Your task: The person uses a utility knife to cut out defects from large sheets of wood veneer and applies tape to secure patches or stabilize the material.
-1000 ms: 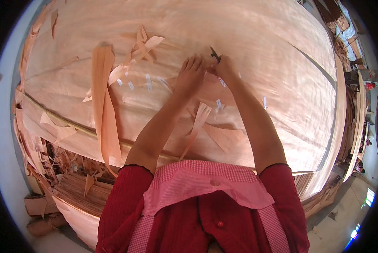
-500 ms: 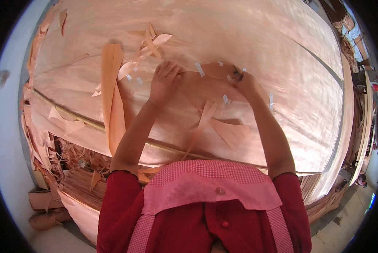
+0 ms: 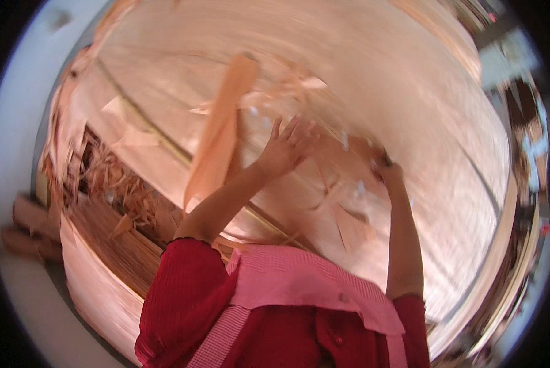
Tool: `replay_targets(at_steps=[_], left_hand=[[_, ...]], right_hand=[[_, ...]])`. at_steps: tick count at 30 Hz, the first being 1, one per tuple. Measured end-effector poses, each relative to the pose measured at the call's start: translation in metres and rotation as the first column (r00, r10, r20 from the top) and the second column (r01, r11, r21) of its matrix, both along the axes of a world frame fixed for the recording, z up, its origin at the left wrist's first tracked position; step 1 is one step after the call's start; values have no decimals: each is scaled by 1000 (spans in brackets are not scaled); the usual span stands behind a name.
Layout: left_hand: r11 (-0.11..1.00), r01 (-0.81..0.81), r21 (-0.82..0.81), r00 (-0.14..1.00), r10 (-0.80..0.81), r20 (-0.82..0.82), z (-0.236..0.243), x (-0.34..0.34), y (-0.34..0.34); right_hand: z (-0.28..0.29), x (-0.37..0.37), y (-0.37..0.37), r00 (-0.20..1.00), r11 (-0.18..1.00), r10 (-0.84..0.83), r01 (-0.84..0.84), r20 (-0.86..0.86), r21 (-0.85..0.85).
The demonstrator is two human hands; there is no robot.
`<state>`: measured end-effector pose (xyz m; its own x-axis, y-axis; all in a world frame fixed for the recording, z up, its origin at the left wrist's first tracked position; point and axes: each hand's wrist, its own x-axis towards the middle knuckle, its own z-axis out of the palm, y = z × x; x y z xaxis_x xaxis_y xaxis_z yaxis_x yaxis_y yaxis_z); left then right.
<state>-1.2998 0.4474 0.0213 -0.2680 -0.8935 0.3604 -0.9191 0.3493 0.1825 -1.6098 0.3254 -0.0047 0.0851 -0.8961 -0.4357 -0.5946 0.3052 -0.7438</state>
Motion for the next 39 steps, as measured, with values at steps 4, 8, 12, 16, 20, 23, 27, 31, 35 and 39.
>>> replay_targets(at_steps=[4, 8, 12, 16, 20, 23, 27, 31, 35, 39], left_hand=[[630, -758, 172, 648, 758, 77, 37, 59, 63], [550, -720, 423, 555, 823, -125, 3, 115, 93], [619, -610, 494, 302, 759, -577, 27, 126, 132], [622, -744, 242, 191, 546, -816, 24, 161, 215], [452, -777, 438, -108, 590, -800, 107, 157, 318], [244, -884, 398, -246, 482, -841, 83, 208, 413], [51, -927, 371, -288, 538, -793, 90, 259, 486], [115, -908, 403, -334, 384, -861, 57, 310, 531], [64, -886, 459, -344, 572, -744, 20, 388, 549], [262, -830, 492, -353, 435, -828, 57, 472, 564]], right_hand=[[-21, -11, 0, 940, 959, -8, -90, -342, -268], [-15, -4, 16, 881, 910, 14, -207, -474, -358], [12, 26, 99, 985, 896, 171, -170, -35, -411], [-2, 70, 155, 890, 821, 455, -433, -31, -372], [19, 132, 196, 847, 841, 521, -488, 107, -235], [30, 204, 233, 761, 752, 644, -613, 73, -243], [37, 304, 266, 617, 564, 787, -734, -25, -378], [55, 457, 290, 549, 365, 781, -788, -297, -496], [17, 629, 290, 514, -63, 719, -623, -468, -780], [-8, 737, 288, 262, -147, 678, -868, -687, -475]])
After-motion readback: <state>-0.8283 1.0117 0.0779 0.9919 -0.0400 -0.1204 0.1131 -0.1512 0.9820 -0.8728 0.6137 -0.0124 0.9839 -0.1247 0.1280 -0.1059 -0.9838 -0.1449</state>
